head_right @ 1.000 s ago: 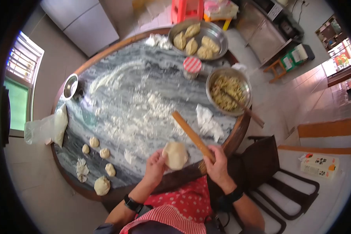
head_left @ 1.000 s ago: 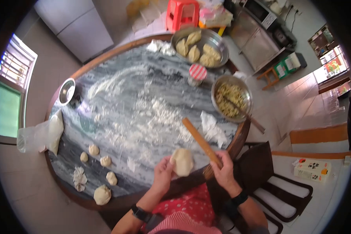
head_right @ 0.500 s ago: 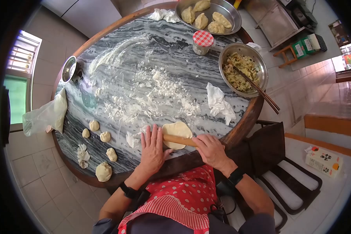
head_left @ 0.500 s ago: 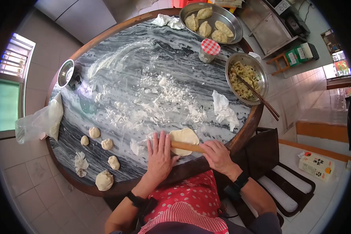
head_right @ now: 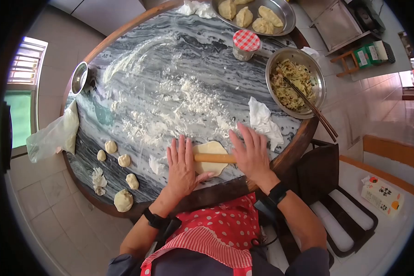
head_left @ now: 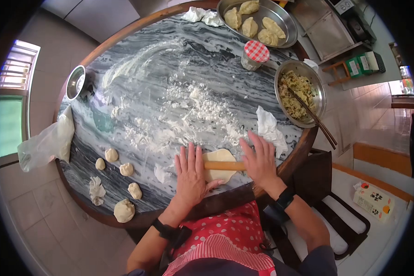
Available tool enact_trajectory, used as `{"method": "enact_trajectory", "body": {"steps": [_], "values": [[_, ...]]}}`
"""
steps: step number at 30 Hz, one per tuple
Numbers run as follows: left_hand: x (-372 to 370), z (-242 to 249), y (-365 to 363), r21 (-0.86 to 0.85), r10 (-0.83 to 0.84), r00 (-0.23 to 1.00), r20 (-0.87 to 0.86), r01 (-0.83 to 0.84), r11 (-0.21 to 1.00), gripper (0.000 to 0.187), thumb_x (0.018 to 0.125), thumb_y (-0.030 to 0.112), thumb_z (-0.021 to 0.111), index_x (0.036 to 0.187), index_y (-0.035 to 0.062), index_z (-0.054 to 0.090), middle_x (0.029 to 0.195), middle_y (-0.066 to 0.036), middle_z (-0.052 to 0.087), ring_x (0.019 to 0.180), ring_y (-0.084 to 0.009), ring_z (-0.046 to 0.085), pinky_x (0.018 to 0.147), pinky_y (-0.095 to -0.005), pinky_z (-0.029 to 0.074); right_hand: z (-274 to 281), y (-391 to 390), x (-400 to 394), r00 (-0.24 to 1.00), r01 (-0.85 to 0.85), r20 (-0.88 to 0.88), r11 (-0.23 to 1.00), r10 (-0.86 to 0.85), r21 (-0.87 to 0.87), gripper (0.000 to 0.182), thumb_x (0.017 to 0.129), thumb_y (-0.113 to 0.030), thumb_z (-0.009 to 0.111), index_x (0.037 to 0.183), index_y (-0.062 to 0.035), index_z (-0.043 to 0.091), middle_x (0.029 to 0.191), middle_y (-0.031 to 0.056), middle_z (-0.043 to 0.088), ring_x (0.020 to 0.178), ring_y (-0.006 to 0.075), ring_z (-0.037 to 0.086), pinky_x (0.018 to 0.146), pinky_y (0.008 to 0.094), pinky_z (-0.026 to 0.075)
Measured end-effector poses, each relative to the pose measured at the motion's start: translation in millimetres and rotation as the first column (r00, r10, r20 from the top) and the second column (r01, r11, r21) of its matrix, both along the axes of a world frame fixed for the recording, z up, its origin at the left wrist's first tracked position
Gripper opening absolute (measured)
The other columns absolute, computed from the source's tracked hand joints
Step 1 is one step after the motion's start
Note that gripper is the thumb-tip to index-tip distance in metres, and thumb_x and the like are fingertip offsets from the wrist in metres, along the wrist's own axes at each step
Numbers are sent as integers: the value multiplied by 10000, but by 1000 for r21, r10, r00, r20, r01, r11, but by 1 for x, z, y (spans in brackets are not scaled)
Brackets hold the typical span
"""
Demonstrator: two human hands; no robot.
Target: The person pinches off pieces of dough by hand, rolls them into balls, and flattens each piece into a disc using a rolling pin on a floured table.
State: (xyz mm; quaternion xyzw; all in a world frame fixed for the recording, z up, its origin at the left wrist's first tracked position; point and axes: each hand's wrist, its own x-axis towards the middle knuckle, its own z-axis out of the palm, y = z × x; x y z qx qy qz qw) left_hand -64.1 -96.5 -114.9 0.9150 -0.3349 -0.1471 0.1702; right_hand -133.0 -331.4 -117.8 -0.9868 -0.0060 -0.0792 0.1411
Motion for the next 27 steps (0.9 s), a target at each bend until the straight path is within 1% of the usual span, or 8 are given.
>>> {"method": "enact_trajectory", "body": {"steps": [5,9,12,14,17,20,24,27], "values": [[19,4,-13,34,45,999,15,-46,998,1182,744,695,665,1512,-75,203,1569,-307,190,1445,-526,151,1136,-655,147,4,-6,25,998,66,-9,997,-66,42,608,802,-124,721,1370,-86,510,1433,146,427,1273,313,440,1006,474,358],[17,3,-11,63,55,998,-8,-54,997,1215,721,720,667,1509,-83,209,1569,-315,182,1449,-528,137,1134,-658,137,1,-6,24,1000,20,-25,999,-19,47,584,820,-117,703,1369,-78,507,1442,150,421,1281,312,432,1001,472,356],[34,-1,-20,19,59,997,50,-60,998,1250,701,748,661,1511,-86,203,1575,-322,156,1450,-538,117,1125,-676,124,3,-13,44,999,45,10,999,-46,20,568,837,-114,685,1373,-69,501,1454,158,412,1287,312,426,997,463,355],[38,0,-22,16,56,998,-7,-56,998,1285,700,777,645,1526,-76,152,1581,-335,98,1449,-557,69,1113,-700,83,0,-17,48,1000,20,11,998,-21,60,574,842,-117,688,1378,-62,493,1462,167,401,1283,315,427,998,457,353],[37,1,-23,48,61,998,13,-61,997,1293,671,786,654,1511,-87,203,1586,-319,111,1444,-566,73,1102,-714,105,2,-17,46,999,-18,46,999,16,48,581,842,-119,695,1382,-65,490,1462,170,395,1278,317,427,1002,461,348],[45,2,-29,63,87,996,-3,-87,994,1348,645,814,652,1526,-75,152,1582,-339,76,1445,-572,44,1101,-715,81,0,-19,58,998,41,47,999,-42,25,591,838,-122,705,1386,-70,488,1463,160,394,1275,316,426,1002,461,347],[41,1,-27,118,65,997,-34,-60,991,1381,617,826,659,1529,-74,142,1586,-336,56,1449,-568,23,1101,-717,65,0,-19,54,1000,4,15,998,-5,66,598,840,-124,706,1393,-74,482,1464,152,397,1286,315,418,1008,463,340],[48,1,-34,99,108,994,-27,-105,990,1412,590,835,669,1530,-74,136,1590,-332,41,1454,-559,1,1097,-724,45,-1,-22,64,998,35,50,999,-36,20,609,838,-128,711,1399,-77,478,1473,147,393,1290,313,416,1007,463,336]]}}
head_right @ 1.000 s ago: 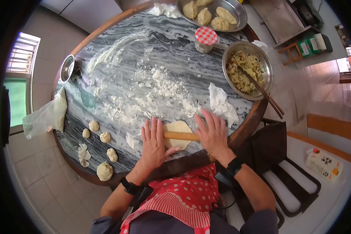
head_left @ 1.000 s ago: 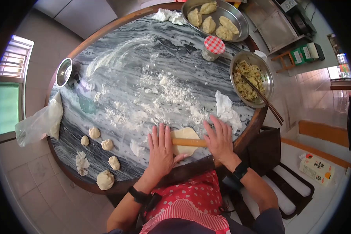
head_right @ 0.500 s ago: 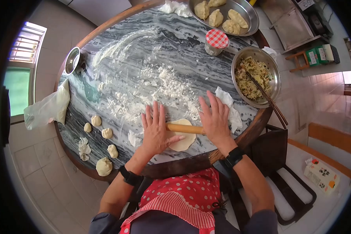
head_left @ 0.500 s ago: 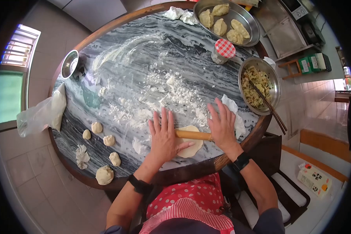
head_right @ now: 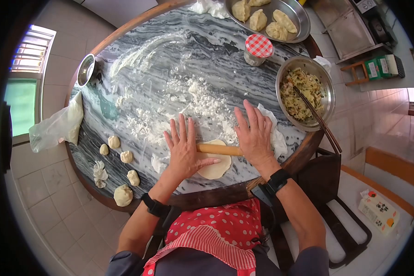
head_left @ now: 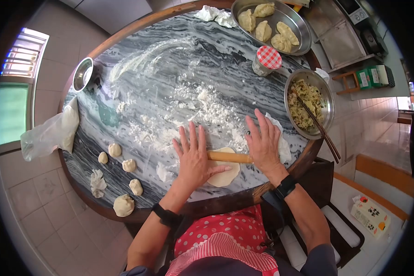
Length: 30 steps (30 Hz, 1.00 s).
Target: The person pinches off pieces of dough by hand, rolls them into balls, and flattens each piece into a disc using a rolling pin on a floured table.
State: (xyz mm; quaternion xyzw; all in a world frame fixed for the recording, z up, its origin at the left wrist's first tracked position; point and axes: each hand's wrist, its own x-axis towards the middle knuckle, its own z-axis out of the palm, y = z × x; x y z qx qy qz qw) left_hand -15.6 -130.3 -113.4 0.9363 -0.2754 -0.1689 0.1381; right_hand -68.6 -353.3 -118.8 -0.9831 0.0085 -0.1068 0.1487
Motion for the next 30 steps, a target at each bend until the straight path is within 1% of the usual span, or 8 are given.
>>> {"method": "enact_trajectory", "body": {"steps": [12,14,15,17,19,23,28,30], "values": [[31,-4,-21,-51,105,994,45,-102,993,1509,490,853,707,1555,-21,92,1595,-328,-30,1460,-541,-73,1071,-748,-16,14,-11,14,995,43,96,999,-41,-19,618,824,-172,734,1385,-83,491,1464,139,411,1266,305,438,998,472,338],[32,20,-15,-212,207,965,159,-171,962,1202,676,648,792,1525,-5,246,1574,-310,157,1464,-500,120,1132,-646,138,28,-9,-2,996,-80,35,992,77,94,607,815,-201,742,1364,-84,509,1408,124,459,1249,289,453,1001,467,341],[31,20,-6,-216,205,966,160,-169,962,1202,676,648,792,1525,-5,246,1574,-310,157,1464,-500,120,1132,-646,138,28,-10,-11,997,-78,36,993,75,89,607,815,-201,742,1364,-84,509,1408,124,459,1249,289,453,1001,467,341],[19,19,20,-586,440,898,2,-355,728,637,835,293,783,1328,-9,515,1339,-277,511,1264,-432,489,1028,-487,407,21,-10,-30,959,-252,-107,963,262,98,595,816,-218,739,1354,-89,520,1329,107,507,1214,274,482,998,460,344],[0,31,36,-539,416,905,-87,-394,745,215,867,27,686,1069,-23,632,1024,-189,650,950,-331,650,812,-376,517,15,-7,-33,953,-287,-76,955,293,79,555,796,-187,745,1300,-72,545,1228,92,543,1155,259,513,982,454,356],[-33,22,41,-462,371,885,-282,-464,756,140,844,20,694,975,-17,663,909,-165,662,831,-322,661,734,-397,529,5,-5,-33,948,-301,-74,947,310,111,466,774,-116,743,1191,-45,548,1147,90,553,1093,262,537,933,424,392],[-22,-5,21,-468,177,982,69,-125,875,259,812,44,693,1063,0,650,1020,-164,645,897,-346,630,782,-411,526,13,5,-51,983,-157,-43,942,178,297,400,817,-79,702,1171,-27,525,1103,130,566,1020,319,585,845,419,452],[-13,-7,12,-382,50,981,190,27,924,413,799,70,709,1192,4,601,1099,-155,623,1000,-342,596,861,-416,498,20,13,-64,985,154,-150,841,-88,518,332,876,-86,656,1168,-2,524,1033,174,579,928,379,607,777,434,487]]}}
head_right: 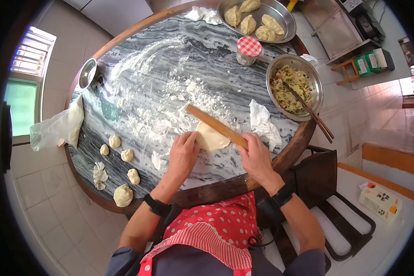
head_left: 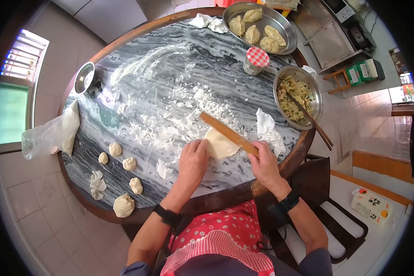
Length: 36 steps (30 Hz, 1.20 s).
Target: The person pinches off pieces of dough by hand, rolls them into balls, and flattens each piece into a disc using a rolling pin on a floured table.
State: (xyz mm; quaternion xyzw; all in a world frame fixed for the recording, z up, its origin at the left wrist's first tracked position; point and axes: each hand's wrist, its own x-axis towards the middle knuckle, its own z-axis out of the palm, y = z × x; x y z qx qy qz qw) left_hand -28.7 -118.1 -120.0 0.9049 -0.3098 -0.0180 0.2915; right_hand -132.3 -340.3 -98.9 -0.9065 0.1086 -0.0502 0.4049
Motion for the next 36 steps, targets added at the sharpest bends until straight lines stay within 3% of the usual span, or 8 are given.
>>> {"method": "enact_trajectory", "body": {"steps": [9,13,16,20,23,25,29,36], "values": [[18,13,-40,-115,85,979,-187,-108,987,510,831,107,716,1284,-38,533,1198,-234,565,1075,-404,567,909,-445,482,11,-3,-23,957,289,-76,930,-279,228,303,960,-170,614,1170,41,557,961,174,639,848,237,631,767,350,501],[-3,19,-63,-250,-74,975,-209,20,968,517,804,132,746,1258,-20,551,1191,-217,565,1086,-397,561,913,-447,474,13,-3,-25,938,346,-91,891,-334,293,304,959,-170,619,1164,48,567,930,145,640,832,204,622,755,336,501],[-19,16,-78,-151,-231,972,-52,221,963,480,758,145,776,1184,16,596,1177,-185,571,1080,-372,555,920,-445,454,24,-2,-23,921,363,-10,851,-388,380,314,949,-167,640,1166,49,571,888,104,631,797,156,594,731,307,493],[-2,-7,-85,-127,-222,973,65,229,965,443,744,151,752,1137,28,588,1153,-172,571,1053,-355,548,874,-445,448,42,-12,-36,868,485,-63,813,-492,323,287,919,-157,686,1104,40,588,847,58,597,762,102,536,698,268,468],[20,-7,-85,-162,18,999,26,-13,987,407,753,138,737,1117,26,594,1123,-169,578,1022,-350,555,853,-448,456,37,-21,-56,857,513,-110,813,-503,276,260,897,-150,714,1041,35,600,820,47,587,744,95,526,675,264,460],[32,-8,-84,-26,137,990,-43,-139,990,404,762,131,726,1131,28,598,1084,-159,585,1000,-345,566,832,-455,466,36,-24,-67,839,544,-161,788,-520,289,265,891,-152,719,1038,36,604,798,41,583,729,93,525,662,263,458],[40,-10,-90,106,219,947,-237,-199,974,238,814,121,691,1011,14,614,920,-167,623,900,-378,596,780,-465,490,30,-35,-82,840,542,-181,791,-511,284,267,887,-150,721,1039,37,607,789,35,582,720,89,523,654,262,457],[28,-22,-104,-65,228,970,-83,-233,970,168,805,97,676,935,7,619,851,-175,638,815,-382,616,726,-477,487,26,-50,-81,846,532,-251,772,-470,349,256,890,-144,714,1035,40,610,777,16,574,695,74,508,633,254,451]]}}
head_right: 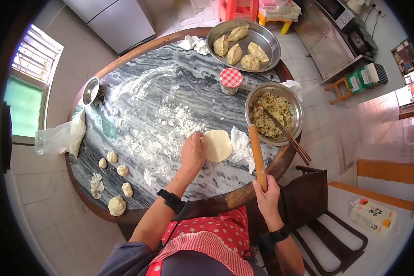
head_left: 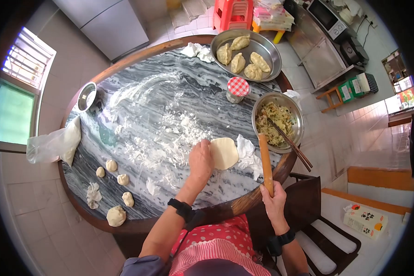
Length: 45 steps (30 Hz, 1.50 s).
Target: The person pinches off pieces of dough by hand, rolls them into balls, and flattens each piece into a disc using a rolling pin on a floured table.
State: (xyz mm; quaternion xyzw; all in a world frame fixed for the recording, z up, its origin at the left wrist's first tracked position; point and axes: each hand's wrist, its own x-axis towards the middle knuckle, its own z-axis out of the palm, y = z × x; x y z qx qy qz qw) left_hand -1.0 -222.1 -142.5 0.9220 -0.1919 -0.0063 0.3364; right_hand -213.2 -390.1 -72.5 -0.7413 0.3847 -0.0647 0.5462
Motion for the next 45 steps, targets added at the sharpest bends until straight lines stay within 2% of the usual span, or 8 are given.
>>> {"method": "enact_trajectory", "body": {"steps": [9,11,15,20,25,35,41,45], "values": [[10,15,15,-121,-53,811,-583,-22,992,302,883,122,671,1127,-15,557,909,-134,704,827,-197,693,703,-355,552,-2,-7,8,999,-31,37,998,29,49,246,893,-135,713,1030,40,607,760,9,565,679,67,502,605,251,445],[3,8,23,-592,-291,557,-778,-495,636,284,972,148,614,1185,-14,521,983,-105,704,847,-148,681,706,-338,567,3,-4,9,999,-24,24,997,22,80,239,892,-133,713,1022,38,608,756,6,563,674,68,501,603,251,445],[13,53,53,-655,-173,808,-563,-309,689,229,995,100,557,1192,-11,521,816,-70,677,794,-122,654,691,-280,521,0,4,9,998,-52,42,998,51,28,224,898,-139,707,996,34,605,743,-3,546,674,68,488,606,248,437],[29,97,96,-3,-69,990,124,70,998,332,909,-7,577,1239,-19,539,977,-188,707,915,-315,701,761,-386,562,-6,21,8,997,-60,57,998,59,22,222,905,-148,699,983,34,601,740,-5,535,678,67,473,608,249,430],[-7,13,120,279,-299,947,121,256,926,467,813,6,583,1273,-46,518,1273,-232,601,1200,-400,562,1020,-450,456,10,44,10,998,-64,-11,993,65,96,234,904,-147,698,1000,45,605,760,13,556,693,75,501,625,257,446],[-97,19,128,209,-444,896,-14,437,875,563,834,31,557,1389,3,468,1433,-192,480,1340,-410,435,1109,-495,362,-10,80,31,946,-280,103,935,307,-216,295,877,-155,726,1078,29,613,843,105,639,740,209,633,690,318,509],[-97,35,169,-86,-405,913,-52,400,912,541,839,97,687,1342,3,511,1394,-224,502,1329,-391,454,1102,-489,369,-29,107,88,707,-578,2,579,708,-575,370,797,-143,752,1122,-40,608,968,92,582,854,324,611,713,411,506],[-56,56,178,286,-265,964,-16,259,923,778,848,261,719,1469,-19,342,1527,-251,319,1440,-418,279,1163,-530,249,-42,115,105,628,-591,-65,421,775,-688,447,789,-157,750,1204,-66,611,1054,90,568,944,287,578,788,400,462]]}}
